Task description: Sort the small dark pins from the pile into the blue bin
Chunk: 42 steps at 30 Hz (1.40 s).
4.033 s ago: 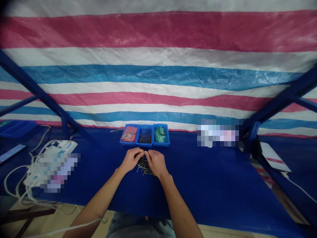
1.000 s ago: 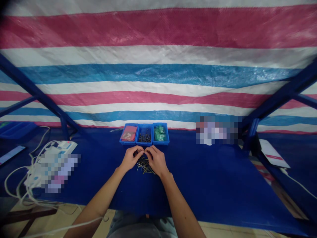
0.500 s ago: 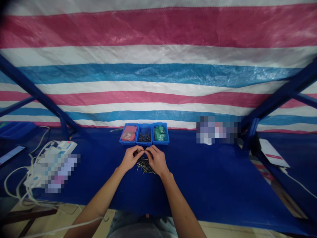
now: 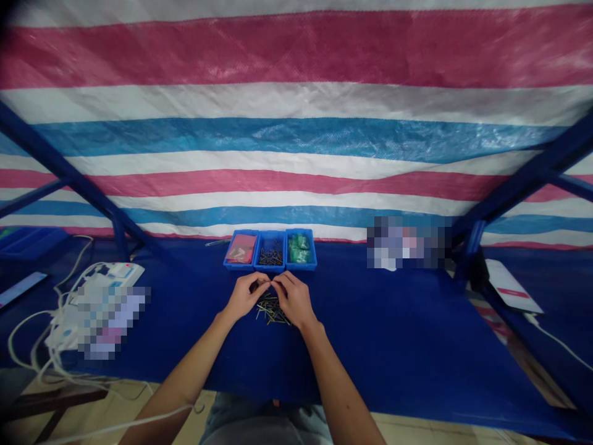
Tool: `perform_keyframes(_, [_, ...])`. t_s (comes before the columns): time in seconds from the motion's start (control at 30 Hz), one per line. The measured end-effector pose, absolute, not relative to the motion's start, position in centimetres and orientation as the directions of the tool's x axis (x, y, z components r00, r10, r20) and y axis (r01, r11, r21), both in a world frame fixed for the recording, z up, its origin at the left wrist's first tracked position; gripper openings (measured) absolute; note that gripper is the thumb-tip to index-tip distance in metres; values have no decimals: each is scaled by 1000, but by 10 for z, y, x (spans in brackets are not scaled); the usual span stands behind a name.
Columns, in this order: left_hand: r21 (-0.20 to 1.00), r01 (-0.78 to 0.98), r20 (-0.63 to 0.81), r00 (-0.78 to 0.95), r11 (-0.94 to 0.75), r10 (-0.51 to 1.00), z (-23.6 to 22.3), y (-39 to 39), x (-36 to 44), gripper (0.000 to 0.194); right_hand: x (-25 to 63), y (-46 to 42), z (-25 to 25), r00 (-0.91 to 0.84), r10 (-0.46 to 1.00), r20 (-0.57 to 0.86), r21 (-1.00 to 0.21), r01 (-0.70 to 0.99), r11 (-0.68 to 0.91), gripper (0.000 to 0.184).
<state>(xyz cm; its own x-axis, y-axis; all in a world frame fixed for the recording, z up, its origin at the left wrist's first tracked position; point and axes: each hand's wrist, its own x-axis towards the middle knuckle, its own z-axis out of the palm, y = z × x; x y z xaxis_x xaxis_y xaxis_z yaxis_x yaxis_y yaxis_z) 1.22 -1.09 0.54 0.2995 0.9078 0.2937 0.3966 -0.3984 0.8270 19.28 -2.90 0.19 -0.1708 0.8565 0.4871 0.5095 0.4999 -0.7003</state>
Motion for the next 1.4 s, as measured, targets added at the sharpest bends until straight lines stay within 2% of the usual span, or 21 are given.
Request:
perform_keyframes(0.37, [838,375,289,313,-397,905,6,-10,12,20,194,-29,2,-184,864,469,-696,525,490,18])
perform_keyframes(0.97, [835,386,280,313,-391,908,6,-10,11,30,193,-28,3,-178,847,502,-706,482,520,18])
perform_keyframes(1.4, [830,379,298,318,-409,900,6,-10,10,27,193,-28,2,-189,850,492,-687,515,512,16])
